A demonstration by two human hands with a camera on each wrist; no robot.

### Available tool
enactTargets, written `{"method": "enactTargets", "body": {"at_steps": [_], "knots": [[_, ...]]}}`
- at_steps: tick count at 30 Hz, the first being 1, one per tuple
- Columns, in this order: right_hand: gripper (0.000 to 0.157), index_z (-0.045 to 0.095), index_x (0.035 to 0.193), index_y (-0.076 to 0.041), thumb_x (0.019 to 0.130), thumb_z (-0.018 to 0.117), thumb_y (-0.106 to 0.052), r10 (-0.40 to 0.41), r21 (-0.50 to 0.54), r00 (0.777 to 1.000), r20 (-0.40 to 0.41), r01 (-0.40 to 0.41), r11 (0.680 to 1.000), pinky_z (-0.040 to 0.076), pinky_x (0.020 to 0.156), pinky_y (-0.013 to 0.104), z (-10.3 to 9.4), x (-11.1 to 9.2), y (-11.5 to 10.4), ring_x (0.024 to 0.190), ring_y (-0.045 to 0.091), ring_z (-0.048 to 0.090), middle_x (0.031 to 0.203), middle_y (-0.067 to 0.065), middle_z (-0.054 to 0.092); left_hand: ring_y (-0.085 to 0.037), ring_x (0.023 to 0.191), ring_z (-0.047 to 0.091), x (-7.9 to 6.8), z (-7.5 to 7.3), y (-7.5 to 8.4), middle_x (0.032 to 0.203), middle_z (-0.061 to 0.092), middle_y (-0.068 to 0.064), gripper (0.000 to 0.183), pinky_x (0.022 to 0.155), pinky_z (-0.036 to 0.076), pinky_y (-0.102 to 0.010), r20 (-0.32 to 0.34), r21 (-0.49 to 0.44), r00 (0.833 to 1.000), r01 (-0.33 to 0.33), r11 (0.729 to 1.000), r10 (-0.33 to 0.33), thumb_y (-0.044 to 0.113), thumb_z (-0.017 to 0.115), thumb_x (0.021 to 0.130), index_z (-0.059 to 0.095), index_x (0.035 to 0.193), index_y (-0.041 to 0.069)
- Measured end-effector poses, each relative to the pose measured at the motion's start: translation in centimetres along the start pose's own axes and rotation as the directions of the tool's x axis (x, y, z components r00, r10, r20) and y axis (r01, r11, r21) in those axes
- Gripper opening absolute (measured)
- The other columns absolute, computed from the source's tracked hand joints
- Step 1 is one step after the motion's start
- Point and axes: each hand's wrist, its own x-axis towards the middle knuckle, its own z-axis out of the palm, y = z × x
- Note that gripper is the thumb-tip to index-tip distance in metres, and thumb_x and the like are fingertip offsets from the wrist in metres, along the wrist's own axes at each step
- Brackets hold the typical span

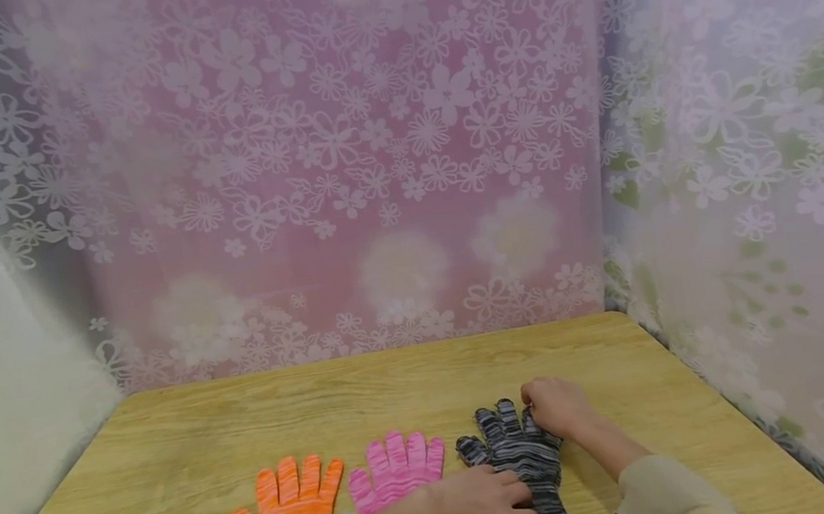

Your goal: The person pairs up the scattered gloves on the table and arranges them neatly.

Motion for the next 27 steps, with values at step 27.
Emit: {"method": "enactTargets", "body": {"at_steps": [27], "knots": [[0.011,0.068,0.088,-0.007,0.078,0.068,-0.002,-0.271,0.058,0.963,-0.012,0.271,0.961,0.047,0.058,0.031,-0.7,-1.2,-0.2,0.07,0.019,0.058,0.081,0.001,0.059,-0.001,0.105,0.042,-0.3,0.3,0.0,0.115,0.048,0.013,0.038,0.087,0.037,-0.016,-0.069,0.007,0.997,-0.017,1.0,0.018,0.051,0.04,0.094,0.051,0.125,0.03]]}}
